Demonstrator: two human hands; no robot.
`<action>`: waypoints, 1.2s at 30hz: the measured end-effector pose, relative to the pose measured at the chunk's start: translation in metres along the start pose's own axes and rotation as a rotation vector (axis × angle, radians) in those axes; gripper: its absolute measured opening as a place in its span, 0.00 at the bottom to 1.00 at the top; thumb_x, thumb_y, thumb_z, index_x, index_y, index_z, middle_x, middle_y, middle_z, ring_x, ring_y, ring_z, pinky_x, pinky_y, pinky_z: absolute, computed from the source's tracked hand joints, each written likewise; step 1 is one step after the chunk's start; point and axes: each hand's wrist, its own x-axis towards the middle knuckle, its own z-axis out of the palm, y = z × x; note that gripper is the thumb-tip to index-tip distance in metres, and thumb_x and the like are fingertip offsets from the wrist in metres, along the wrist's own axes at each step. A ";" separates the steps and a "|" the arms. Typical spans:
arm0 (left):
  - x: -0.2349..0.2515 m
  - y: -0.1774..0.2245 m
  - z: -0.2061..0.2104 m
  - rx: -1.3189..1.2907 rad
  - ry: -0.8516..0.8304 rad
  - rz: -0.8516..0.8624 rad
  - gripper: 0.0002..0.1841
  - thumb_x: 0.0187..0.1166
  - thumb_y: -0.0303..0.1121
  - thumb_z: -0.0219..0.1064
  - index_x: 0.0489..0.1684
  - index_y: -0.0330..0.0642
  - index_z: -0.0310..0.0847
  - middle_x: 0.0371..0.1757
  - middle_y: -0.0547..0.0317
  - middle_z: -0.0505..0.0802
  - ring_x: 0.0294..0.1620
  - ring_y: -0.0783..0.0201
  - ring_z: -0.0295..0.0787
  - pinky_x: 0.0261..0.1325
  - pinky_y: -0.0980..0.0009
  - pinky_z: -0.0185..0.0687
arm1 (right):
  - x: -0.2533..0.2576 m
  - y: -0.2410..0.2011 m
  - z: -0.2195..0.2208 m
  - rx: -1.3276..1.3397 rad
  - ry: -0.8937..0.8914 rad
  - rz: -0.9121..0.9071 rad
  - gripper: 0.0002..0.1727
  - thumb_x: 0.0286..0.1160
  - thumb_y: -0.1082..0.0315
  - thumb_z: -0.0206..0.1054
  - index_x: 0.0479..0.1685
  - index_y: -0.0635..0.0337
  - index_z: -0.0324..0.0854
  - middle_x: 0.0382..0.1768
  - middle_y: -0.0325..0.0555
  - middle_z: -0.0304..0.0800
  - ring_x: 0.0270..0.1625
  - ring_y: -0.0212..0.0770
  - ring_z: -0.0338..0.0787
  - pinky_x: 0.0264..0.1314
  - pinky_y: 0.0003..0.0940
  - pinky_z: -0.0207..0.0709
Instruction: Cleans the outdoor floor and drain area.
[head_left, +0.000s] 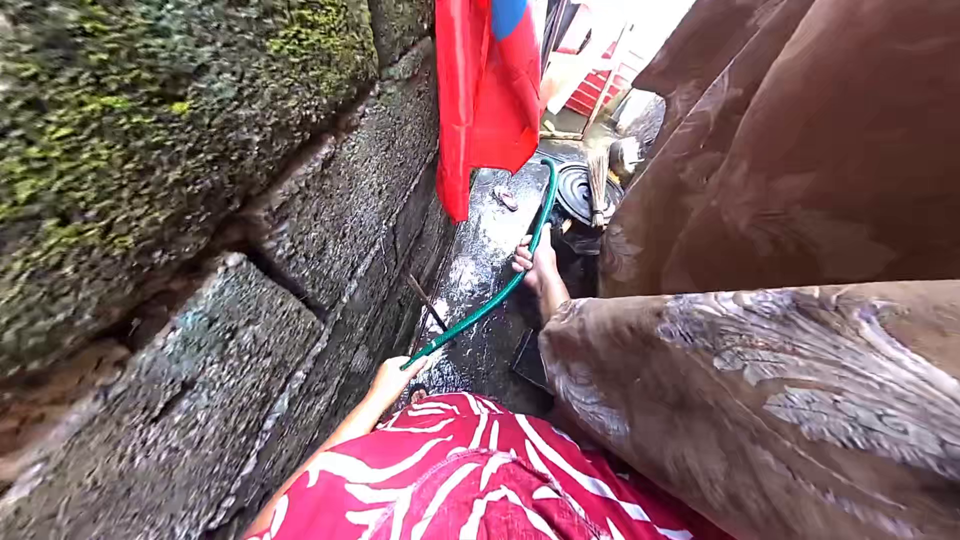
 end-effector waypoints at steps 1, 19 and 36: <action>0.000 -0.005 0.001 -0.002 -0.008 -0.002 0.31 0.85 0.58 0.61 0.36 0.32 0.87 0.32 0.47 0.88 0.36 0.53 0.84 0.48 0.47 0.79 | 0.004 0.006 0.000 -0.014 0.014 0.003 0.43 0.79 0.20 0.28 0.26 0.46 0.70 0.07 0.30 0.59 0.06 0.28 0.60 0.09 0.24 0.61; 0.001 -0.007 -0.003 0.018 0.122 -0.171 0.16 0.87 0.36 0.66 0.58 0.32 0.90 0.55 0.33 0.94 0.63 0.39 0.91 0.74 0.42 0.75 | 0.143 0.016 -0.037 -0.134 0.392 0.452 0.46 0.86 0.37 0.56 0.88 0.66 0.50 0.77 0.72 0.72 0.69 0.62 0.85 0.66 0.50 0.85; 0.141 0.104 0.024 -0.088 0.029 -0.164 0.26 0.87 0.53 0.63 0.54 0.34 0.91 0.45 0.37 0.94 0.50 0.44 0.91 0.61 0.40 0.79 | 0.201 -0.167 -0.017 -0.152 0.526 -0.506 0.24 0.98 0.50 0.42 0.84 0.47 0.59 0.29 0.37 0.73 0.15 0.30 0.69 0.16 0.26 0.70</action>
